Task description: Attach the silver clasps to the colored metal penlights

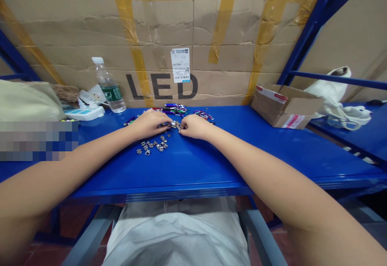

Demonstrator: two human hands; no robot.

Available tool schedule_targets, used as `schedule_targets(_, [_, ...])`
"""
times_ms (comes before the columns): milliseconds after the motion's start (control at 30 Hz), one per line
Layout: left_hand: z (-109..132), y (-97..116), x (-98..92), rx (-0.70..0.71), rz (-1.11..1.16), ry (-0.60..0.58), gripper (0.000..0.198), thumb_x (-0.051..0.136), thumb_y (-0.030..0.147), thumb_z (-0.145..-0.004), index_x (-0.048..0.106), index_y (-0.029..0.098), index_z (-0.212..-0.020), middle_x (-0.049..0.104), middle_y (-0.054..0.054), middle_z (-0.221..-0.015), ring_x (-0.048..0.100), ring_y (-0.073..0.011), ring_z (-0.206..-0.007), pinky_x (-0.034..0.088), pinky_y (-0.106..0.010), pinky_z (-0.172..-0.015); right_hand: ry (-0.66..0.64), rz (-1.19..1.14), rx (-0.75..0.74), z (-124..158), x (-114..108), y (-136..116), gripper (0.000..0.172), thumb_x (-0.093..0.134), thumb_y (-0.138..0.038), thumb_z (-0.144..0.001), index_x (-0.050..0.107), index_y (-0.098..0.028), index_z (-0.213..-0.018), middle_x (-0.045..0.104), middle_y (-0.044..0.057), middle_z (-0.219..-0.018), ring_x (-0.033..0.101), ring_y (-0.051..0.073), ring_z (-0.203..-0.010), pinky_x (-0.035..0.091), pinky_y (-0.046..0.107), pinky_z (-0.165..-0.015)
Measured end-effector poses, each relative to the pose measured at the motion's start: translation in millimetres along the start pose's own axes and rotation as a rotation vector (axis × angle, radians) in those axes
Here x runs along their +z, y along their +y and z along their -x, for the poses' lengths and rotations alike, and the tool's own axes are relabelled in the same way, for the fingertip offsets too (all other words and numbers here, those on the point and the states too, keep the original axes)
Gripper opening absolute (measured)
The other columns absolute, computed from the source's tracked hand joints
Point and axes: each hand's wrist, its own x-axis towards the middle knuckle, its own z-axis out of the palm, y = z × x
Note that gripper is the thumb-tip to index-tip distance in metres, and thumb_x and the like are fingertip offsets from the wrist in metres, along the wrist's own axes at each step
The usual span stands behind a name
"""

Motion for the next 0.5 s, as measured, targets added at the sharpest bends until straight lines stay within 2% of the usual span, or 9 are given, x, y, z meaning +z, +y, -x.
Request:
schedule_targets(100, [0.1,1.4,-1.4,-0.003,-0.008,-0.009,0.018,0.058,0.029,-0.086,0.067,0.023,-0.101,0.07,-0.004,-0.095,0.064,-0.0209,-0.091,0.038,-0.028,-0.072,0.042,-0.057,-0.023,-0.6,-1.0,2.0,0.011,0.062,-0.021,-0.076,0.072,-0.018,-0.08,0.071,0.004,-0.083,0.06,0.016,-0.074,0.04,0.026,-0.066])
schedule_targets(200, [-0.1,2.1,-2.7,-0.008,0.017,-0.022,0.02,0.057,0.03,-0.087,0.067,0.022,-0.103,0.07,-0.004,-0.093,0.064,-0.0202,-0.088,0.04,-0.028,-0.073,0.205,-0.155,-0.05,-0.4,-3.9,2.8,0.008,0.065,-0.023,-0.076,0.071,-0.017,-0.078,0.069,0.004,-0.081,0.059,0.016,-0.075,0.04,0.026,-0.068])
schedule_targets(333, [-1.3,3.3,-4.1,-0.002,0.082,-0.046,0.022,0.055,0.031,-0.088,0.067,0.021,-0.103,0.071,-0.004,-0.092,0.064,-0.0193,-0.085,0.043,-0.028,-0.076,0.398,-0.286,-0.065,-2.4,-2.5,3.2,0.011,0.068,-0.028,-0.076,0.069,-0.017,-0.075,0.066,0.003,-0.074,0.056,0.014,-0.069,0.039,0.026,-0.063])
schedule_targets(500, [-2.5,4.2,-5.0,0.001,0.111,-0.065,0.023,0.053,0.033,-0.088,0.068,0.02,-0.101,0.07,-0.005,-0.091,0.064,-0.0199,-0.083,0.044,-0.03,-0.077,0.474,-0.33,-0.105,-5.5,3.3,7.1,0.017,0.072,-0.032,-0.074,0.066,-0.017,-0.069,0.063,0.002,-0.069,0.052,0.013,-0.064,0.037,0.027,-0.06])
